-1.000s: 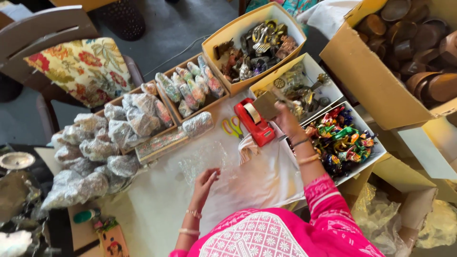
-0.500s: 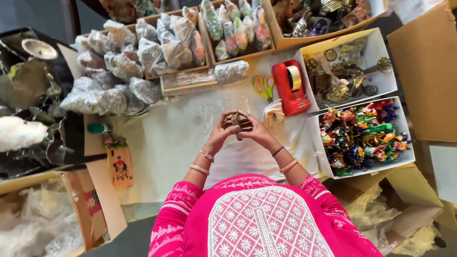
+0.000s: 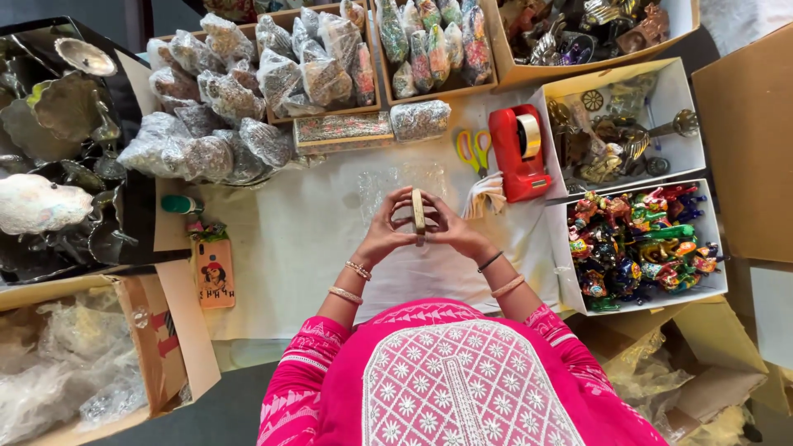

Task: The person wraps a small rectangular box in bubble wrap and secures it with tape. They then pick up a small figurine from a box and wipe it with a cloth.

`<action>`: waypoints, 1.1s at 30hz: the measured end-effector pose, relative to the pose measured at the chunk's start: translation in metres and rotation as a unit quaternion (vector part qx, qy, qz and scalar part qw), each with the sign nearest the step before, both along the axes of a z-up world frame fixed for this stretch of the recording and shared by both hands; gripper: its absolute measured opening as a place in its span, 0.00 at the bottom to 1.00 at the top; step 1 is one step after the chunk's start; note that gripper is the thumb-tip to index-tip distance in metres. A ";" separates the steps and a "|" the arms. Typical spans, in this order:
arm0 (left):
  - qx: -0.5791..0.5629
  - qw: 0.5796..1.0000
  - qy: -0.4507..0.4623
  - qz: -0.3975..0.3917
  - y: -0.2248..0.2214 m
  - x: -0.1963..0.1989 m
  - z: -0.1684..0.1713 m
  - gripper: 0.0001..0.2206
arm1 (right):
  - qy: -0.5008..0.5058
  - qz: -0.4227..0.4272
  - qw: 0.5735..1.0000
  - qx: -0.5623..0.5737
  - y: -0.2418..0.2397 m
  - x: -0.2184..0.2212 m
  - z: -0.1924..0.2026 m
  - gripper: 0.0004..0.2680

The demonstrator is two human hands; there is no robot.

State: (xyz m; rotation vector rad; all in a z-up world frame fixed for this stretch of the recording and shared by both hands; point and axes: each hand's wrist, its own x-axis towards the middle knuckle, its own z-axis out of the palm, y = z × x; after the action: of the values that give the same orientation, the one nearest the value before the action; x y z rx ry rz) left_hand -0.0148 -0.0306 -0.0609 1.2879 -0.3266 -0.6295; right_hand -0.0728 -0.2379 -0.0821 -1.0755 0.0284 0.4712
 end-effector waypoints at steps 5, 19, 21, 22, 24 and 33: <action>0.019 0.994 -0.102 -0.044 0.005 0.007 0.006 0.43 | -0.018 -0.004 0.999 0.043 -0.007 0.003 0.014 0.36; 0.096 0.984 -0.148 -0.008 0.000 0.022 0.014 0.40 | -0.015 -0.012 0.996 0.091 0.009 0.004 0.031 0.35; 0.141 0.989 -0.052 -0.002 -0.003 0.025 0.019 0.34 | -0.044 -0.027 0.998 -0.048 0.010 0.005 0.022 0.35; 0.140 0.989 -0.050 -0.001 -0.003 0.025 0.004 0.34 | -0.042 -0.026 0.998 -0.048 0.009 0.004 0.016 0.35; 0.171 0.984 0.053 -0.002 -0.002 0.024 -0.026 0.24 | 0.026 -0.043 0.998 0.033 0.006 0.002 0.004 0.30; 0.210 0.955 -0.206 -0.041 0.009 0.030 -0.005 0.27 | 0.113 -0.077 0.956 0.260 0.009 0.010 0.003 0.27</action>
State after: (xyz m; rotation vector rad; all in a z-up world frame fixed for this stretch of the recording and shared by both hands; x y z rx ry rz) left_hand 0.0156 -0.0220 -0.0659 1.8282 -0.6152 -0.5101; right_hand -0.0628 -0.2287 -0.0792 -0.4944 0.1792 0.4269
